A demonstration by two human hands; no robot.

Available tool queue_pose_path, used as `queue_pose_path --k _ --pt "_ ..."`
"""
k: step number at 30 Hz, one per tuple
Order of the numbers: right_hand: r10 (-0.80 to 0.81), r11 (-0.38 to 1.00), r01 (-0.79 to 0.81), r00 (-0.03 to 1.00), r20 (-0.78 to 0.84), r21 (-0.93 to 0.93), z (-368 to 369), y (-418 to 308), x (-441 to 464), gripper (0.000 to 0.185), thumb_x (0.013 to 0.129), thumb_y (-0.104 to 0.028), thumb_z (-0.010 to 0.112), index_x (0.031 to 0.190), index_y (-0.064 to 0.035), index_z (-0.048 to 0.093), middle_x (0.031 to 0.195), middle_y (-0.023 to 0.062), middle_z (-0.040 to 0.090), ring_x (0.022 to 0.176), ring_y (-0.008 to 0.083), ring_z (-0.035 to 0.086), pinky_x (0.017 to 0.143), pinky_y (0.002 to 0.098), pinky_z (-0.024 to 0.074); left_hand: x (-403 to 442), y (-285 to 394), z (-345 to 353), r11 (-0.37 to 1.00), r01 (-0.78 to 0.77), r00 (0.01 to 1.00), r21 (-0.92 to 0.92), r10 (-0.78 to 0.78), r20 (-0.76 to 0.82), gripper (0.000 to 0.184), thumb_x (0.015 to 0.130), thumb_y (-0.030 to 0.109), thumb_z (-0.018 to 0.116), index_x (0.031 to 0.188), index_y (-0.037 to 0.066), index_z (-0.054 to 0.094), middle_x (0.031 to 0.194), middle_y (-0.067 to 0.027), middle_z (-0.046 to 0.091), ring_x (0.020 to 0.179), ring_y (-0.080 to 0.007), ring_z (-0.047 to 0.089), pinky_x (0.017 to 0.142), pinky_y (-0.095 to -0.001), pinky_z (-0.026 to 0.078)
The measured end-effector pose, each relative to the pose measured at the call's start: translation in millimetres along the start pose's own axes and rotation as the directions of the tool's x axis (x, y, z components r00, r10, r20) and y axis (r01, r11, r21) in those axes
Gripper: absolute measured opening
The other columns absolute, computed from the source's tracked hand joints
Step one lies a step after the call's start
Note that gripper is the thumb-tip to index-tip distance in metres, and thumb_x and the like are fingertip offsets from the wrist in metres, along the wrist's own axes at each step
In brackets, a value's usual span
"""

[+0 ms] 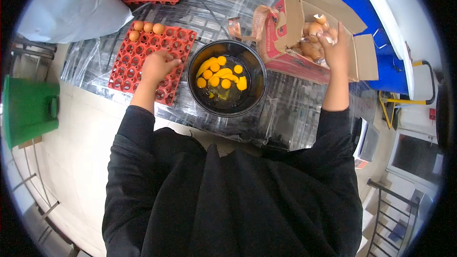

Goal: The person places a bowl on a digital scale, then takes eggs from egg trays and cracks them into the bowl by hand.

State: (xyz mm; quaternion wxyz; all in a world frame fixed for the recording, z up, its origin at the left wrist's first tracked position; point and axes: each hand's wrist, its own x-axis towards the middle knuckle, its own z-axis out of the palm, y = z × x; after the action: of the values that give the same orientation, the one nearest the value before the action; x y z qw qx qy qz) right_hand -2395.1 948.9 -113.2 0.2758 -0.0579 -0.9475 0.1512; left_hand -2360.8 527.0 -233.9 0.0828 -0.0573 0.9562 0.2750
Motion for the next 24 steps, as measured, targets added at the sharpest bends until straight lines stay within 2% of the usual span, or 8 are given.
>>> queue_pose_path --k 3,5,6,8,10,13,16,24 --pt "-0.148 0.984 0.157 0.983 -0.109 0.083 -2.9 -38.3 -33.3 0.044 0.073 -0.022 0.065 0.112 -0.0049 0.053 0.1 0.0164 0.057 0.094 0.0305 0.054 0.084 0.0376 0.0406 -4.4 -14.4 0.0 0.99 0.109 0.993 0.09 -0.112 0.023 0.044 0.064 0.039 0.071 0.091 0.005 0.064 0.098 -0.0144 0.062 0.094 -0.0268 0.059 0.078 -0.0363 0.046" --pt "-0.142 0.947 0.111 0.987 0.081 0.303 2.4 -76.7 -74.6 0.029 0.074 -0.018 0.062 0.1 -0.0059 0.059 0.091 0.0145 0.059 0.091 0.0287 0.055 0.079 0.0364 0.0426 4.5 -41.5 9.3 0.968 0.158 0.987 0.195 -0.161 0.002 0.05 0.063 0.042 0.071 0.096 0.004 0.063 0.1 -0.0155 0.061 0.095 -0.0273 0.058 0.079 -0.0376 0.046" --pt "-0.283 0.912 0.224 0.951 0.129 0.345 12.4 -92.5 -92.9 0.02 0.075 -0.015 0.058 0.093 -0.0081 0.062 0.086 0.0118 0.06 0.085 0.0274 0.055 0.074 0.0358 0.0439 5.3 -45.2 8.8 0.946 0.201 0.972 0.254 -0.226 0.071 0.051 0.063 0.043 0.071 0.096 0.004 0.062 0.1 -0.0155 0.061 0.095 -0.0276 0.058 0.079 -0.0378 0.046" --pt "-0.383 0.91 0.2 0.743 0.548 0.364 48.4 -111.1 -127.0 0.026 0.075 -0.018 0.052 0.098 -0.0116 0.062 0.09 0.0105 0.06 0.085 0.027 0.056 0.076 0.0376 0.0449 6.8 -49.7 8.8 0.889 0.267 0.914 0.371 -0.356 0.196 0.054 0.063 0.044 0.07 0.098 0.004 0.062 0.102 -0.0155 0.06 0.096 -0.0282 0.058 0.079 -0.0382 0.046" --pt "-0.409 0.902 0.314 0.41 0.815 0.295 91.4 -120.7 -157.4 0.026 0.079 -0.023 0.05 0.098 -0.0117 0.063 0.092 0.0124 0.058 0.086 0.0299 0.055 0.077 0.0381 0.045 7.0 -52.0 9.6 0.901 0.238 0.906 0.363 -0.341 0.252 0.054 0.063 0.045 0.07 0.097 0.004 0.062 0.102 -0.0149 0.06 0.096 -0.0283 0.058 0.079 -0.0385 0.046" --pt "-0.314 0.902 0.399 0.349 0.883 0.163 150.1 -119.2 -197.9 0.028 0.083 -0.029 0.046 0.1 -0.0135 0.063 0.102 0.0136 0.054 0.092 0.0308 0.052 0.081 0.0392 0.0427 6.5 -59.2 12.1 0.916 0.193 0.901 0.351 -0.307 0.306 0.055 0.063 0.046 0.07 0.098 0.004 0.061 0.103 -0.0144 0.06 0.097 -0.0287 0.057 0.08 -0.039 0.046" --pt "-0.389 0.833 0.505 0.245 0.888 0.226 145.3 -138.3 -192.8 0.031 0.087 -0.033 0.043 0.105 -0.016 0.061 0.11 0.0129 0.048 0.103 0.03 0.046 0.085 0.0403 0.0389 5.4 -66.0 14.0 0.929 0.171 0.913 0.329 -0.275 0.3 0.056 0.062 0.046 0.07 0.099 0.004 0.061 0.103 -0.0144 0.06 0.097 -0.0289 0.057 0.08 -0.0393 0.046" --pt "-0.27 0.836 0.539 0.238 0.933 0.104 160.8 -141.7 -204.1 0.031 0.087 -0.025 0.04 0.113 -0.0257 0.058 0.113 0.0078 0.046 0.111 0.0252 0.038 0.087 0.0396 0.0339 5.4 -63.9 10.5 0.934 0.114 0.921 0.34 -0.227 0.315 0.06 0.062 0.047 0.07 0.103 0.005 0.059 0.106 -0.0141 0.059 0.099 -0.0286 0.056 0.081 -0.0398 0.045"
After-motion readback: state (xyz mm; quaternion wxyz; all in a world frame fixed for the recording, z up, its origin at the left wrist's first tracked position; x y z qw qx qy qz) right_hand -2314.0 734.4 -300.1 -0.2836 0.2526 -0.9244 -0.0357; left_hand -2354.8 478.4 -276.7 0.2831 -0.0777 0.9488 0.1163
